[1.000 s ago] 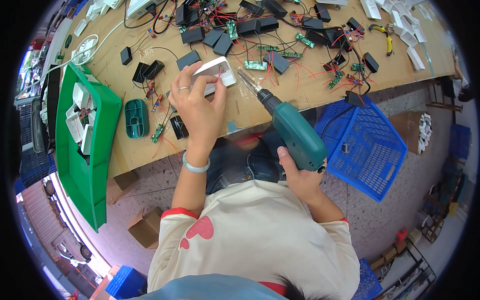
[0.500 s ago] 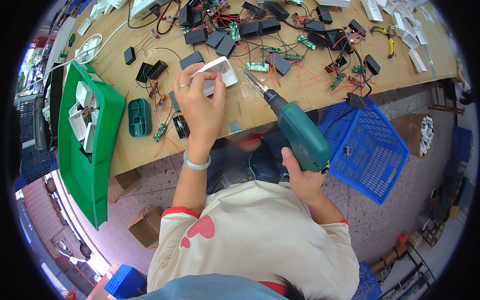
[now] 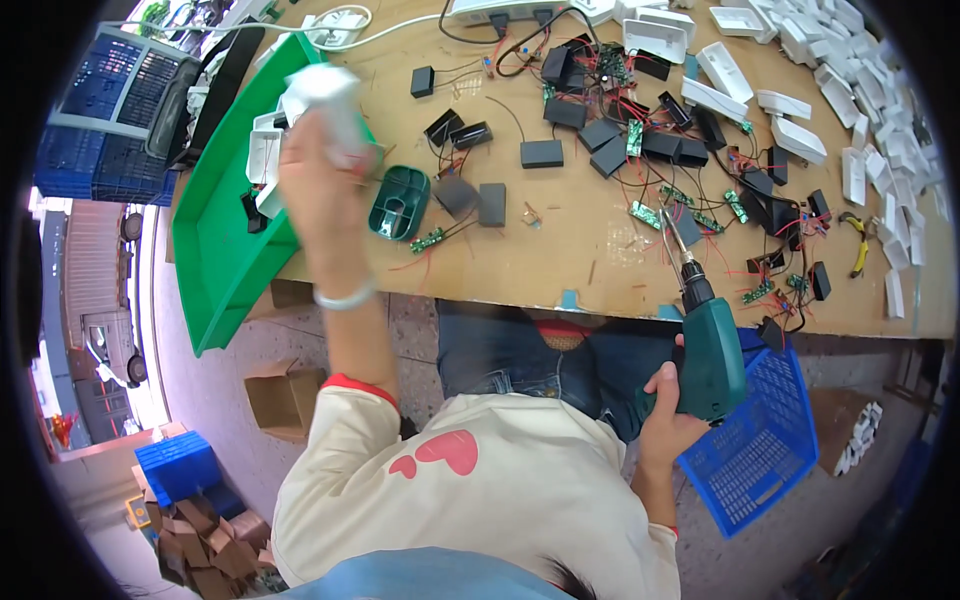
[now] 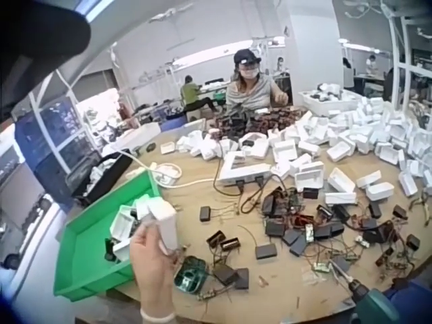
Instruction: Assembling small electronic components using an electric screwdriver at a workstation.
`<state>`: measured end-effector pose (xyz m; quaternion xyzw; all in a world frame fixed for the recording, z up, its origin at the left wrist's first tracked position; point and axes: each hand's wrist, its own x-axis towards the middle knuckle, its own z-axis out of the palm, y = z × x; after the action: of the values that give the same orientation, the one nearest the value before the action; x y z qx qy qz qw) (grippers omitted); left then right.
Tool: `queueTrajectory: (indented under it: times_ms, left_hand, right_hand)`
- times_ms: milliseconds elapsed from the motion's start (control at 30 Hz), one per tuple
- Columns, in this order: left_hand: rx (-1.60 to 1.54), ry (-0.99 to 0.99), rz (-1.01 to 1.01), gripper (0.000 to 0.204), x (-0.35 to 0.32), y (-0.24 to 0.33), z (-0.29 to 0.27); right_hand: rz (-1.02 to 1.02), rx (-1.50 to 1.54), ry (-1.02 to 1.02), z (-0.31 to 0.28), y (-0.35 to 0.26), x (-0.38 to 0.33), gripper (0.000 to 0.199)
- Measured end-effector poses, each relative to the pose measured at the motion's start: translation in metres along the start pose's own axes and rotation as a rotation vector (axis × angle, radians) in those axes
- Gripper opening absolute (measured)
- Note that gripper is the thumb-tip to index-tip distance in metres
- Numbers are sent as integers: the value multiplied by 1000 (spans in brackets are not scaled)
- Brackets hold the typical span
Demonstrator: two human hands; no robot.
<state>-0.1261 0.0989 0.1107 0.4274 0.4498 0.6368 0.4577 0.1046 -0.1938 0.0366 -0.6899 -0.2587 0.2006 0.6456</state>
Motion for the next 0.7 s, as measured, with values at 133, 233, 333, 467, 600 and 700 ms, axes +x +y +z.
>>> queueTrajectory:
  times_ms: [133,233,333,467,600,700]
  left_hand:
    - [-252,87,198,24,118,24,-114]
    - [-7,263,345,29,166,35,-175]
    - [540,371,432,35,195,10,-223]
    - [1320,269,438,34,172,-11,-203]
    - [1590,401,1121,34,90,6,-66]
    - [1063,-335,1018,36,38,-4,47]
  right_hand:
    - [-6,-19,-20,0,4,4,35]
    - [-22,-19,-29,0,4,11,36]
    - [-38,-6,-17,-3,2,15,36]
    - [-22,-15,11,-9,3,20,36]
    - [-43,-25,56,-18,0,21,37]
    - [-101,-24,77,-25,-6,22,38]
